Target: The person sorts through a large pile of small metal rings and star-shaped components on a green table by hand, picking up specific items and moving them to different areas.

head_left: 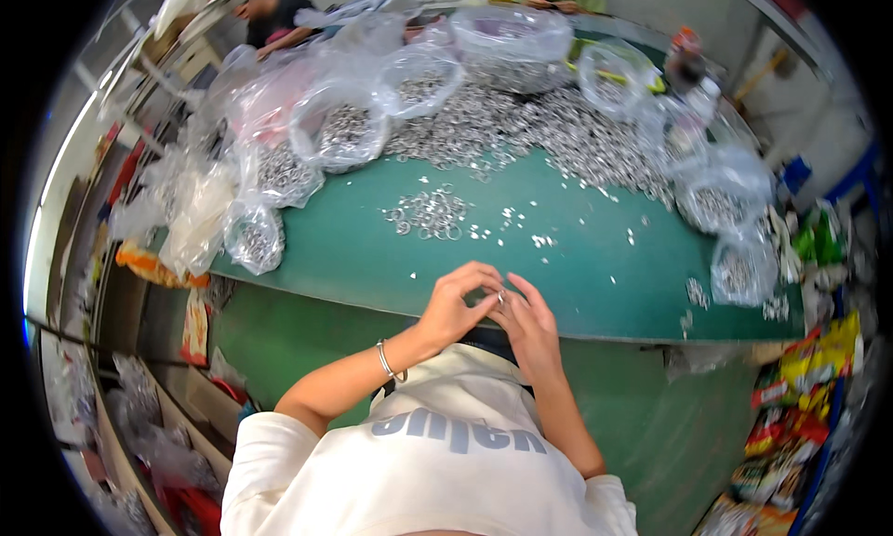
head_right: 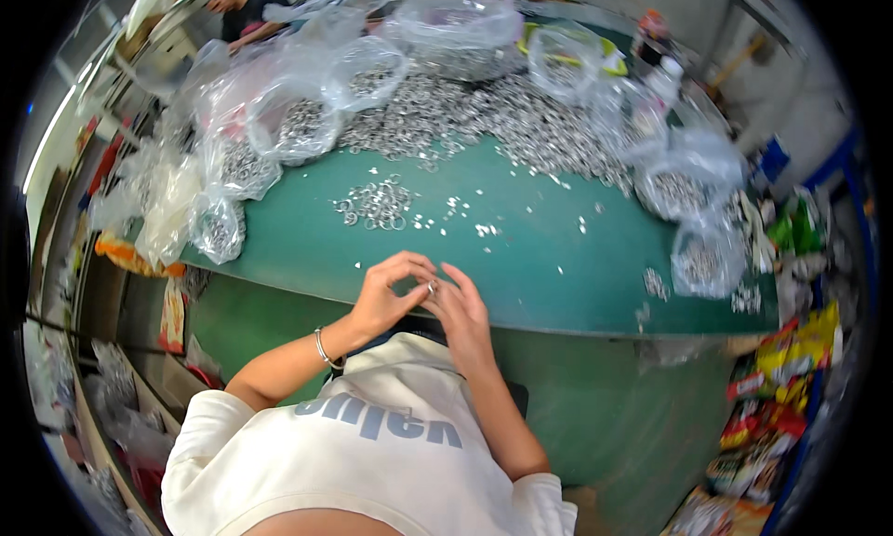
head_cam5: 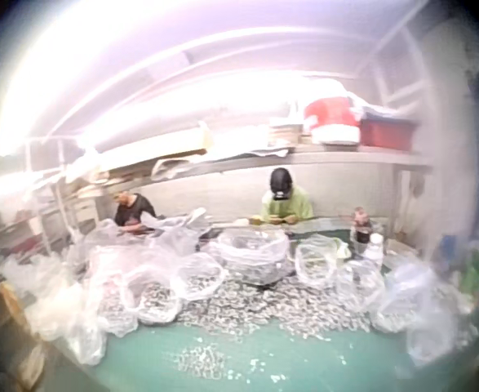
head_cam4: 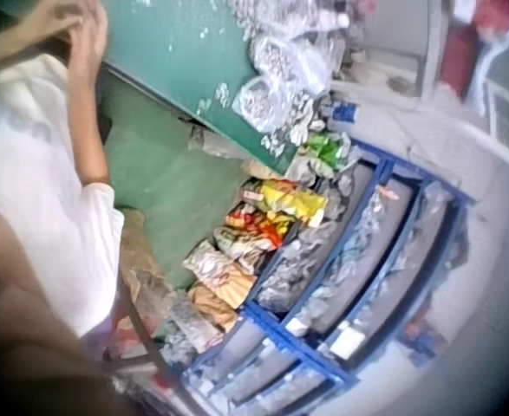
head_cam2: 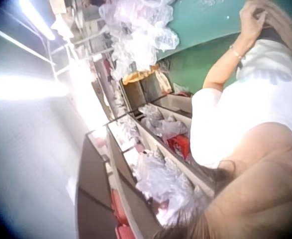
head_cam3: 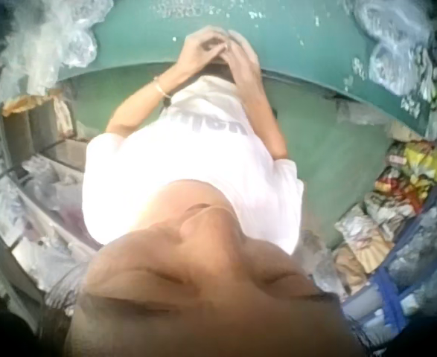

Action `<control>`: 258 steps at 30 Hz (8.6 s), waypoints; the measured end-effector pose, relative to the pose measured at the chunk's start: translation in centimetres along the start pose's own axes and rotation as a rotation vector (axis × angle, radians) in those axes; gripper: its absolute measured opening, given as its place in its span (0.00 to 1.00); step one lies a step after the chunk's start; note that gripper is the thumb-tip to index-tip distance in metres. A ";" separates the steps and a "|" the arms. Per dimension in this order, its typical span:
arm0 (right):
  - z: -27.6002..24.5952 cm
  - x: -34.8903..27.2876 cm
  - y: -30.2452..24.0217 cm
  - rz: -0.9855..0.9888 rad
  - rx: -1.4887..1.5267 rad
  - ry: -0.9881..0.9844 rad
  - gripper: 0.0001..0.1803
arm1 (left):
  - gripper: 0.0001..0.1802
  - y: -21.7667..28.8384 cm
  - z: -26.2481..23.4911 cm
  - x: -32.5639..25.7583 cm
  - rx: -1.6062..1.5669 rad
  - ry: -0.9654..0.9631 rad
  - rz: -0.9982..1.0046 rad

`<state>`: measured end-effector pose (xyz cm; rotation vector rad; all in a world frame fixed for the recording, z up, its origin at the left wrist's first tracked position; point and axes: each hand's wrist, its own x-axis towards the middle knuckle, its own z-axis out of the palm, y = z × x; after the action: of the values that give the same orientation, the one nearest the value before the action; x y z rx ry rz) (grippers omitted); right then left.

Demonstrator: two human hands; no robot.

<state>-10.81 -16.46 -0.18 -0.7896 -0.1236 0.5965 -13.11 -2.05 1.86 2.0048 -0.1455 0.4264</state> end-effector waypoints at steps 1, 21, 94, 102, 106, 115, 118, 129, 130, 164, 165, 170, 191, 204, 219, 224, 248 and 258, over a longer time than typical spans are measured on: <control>0.0 0.2 0.1 -0.020 -0.092 0.050 0.21 | 0.07 -0.1 -0.6 0.2 0.016 -0.012 -0.093; 0.4 11.0 -2.0 0.066 -1.070 0.015 0.12 | 0.17 -8.0 -15.8 22.2 0.701 0.425 -0.078; 0.0 16.0 -1.6 -0.377 -1.704 -0.466 0.17 | 0.13 -10.1 -8.8 3.3 0.237 -0.084 -0.161; -1.2 14.6 -4.0 -0.417 -1.728 0.081 0.14 | 0.21 -11.1 -10.7 5.7 -0.581 0.243 -0.570; 2.8 14.6 -2.5 -0.418 -1.734 -0.188 0.14 | 0.20 -10.5 -11.1 5.3 -0.113 0.242 -0.473; 2.0 14.2 -0.6 -0.470 -1.618 -0.279 0.12 | 0.20 -8.9 -11.2 3.4 0.459 0.163 -0.345; 3.6 14.4 0.8 -0.438 -1.675 -0.354 0.12 | 0.19 -8.5 -10.6 3.5 0.554 0.117 -0.352; 2.6 13.2 1.3 -0.282 -1.545 -0.253 0.12 | 0.15 -8.5 -9.3 3.5 0.650 -0.025 -0.378; 3.3 13.4 1.6 -0.256 -1.548 -0.244 0.11 | 0.15 -8.5 -9.3 3.5 0.616 -0.029 -0.393; -2.5 7.4 -7.2 -0.289 -1.787 0.092 0.16 | 0.05 -6.2 -2.1 7.6 0.213 -0.143 -0.189; -2.9 6.9 -7.5 -0.238 -1.826 0.054 0.15 | 0.06 -6.0 -2.5 7.2 0.199 -0.180 -0.247; -2.4 7.3 -8.1 -0.224 -1.749 0.027 0.16 | 0.08 -5.5 -2.8 5.8 0.044 -0.276 -0.353; -2.4 9.8 -8.6 0.096 -1.643 -0.207 0.10 | 0.07 -5.8 -0.6 6.6 -0.056 -0.521 -0.192; -2.5 11.9 -6.6 -0.300 -1.584 -0.092 0.07 | 0.07 -6.7 0.4 8.9 0.041 -0.165 -0.283; -3.4 10.0 -7.1 0.324 -0.002 -0.029 0.07 | 0.08 -5.9 -2.4 8.1 -1.202 -0.197 -0.991; -2.3 9.8 -6.7 0.189 -0.338 0.093 0.11 | 0.09 -5.9 -2.9 7.4 -1.184 -0.167 -0.977; -3.7 7.5 -6.8 0.112 0.067 0.314 0.12 | 0.06 -3.5 8.2 23.1 -0.772 -0.458 -0.228; -3.9 7.8 -9.7 -0.126 -0.172 0.302 0.18 | 0.19 -1.1 7.3 22.6 -0.364 -0.470 -0.079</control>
<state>1.38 -19.96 2.97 -1.0219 0.0533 0.3446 9.92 -6.12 6.19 1.7102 -0.4039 -0.1254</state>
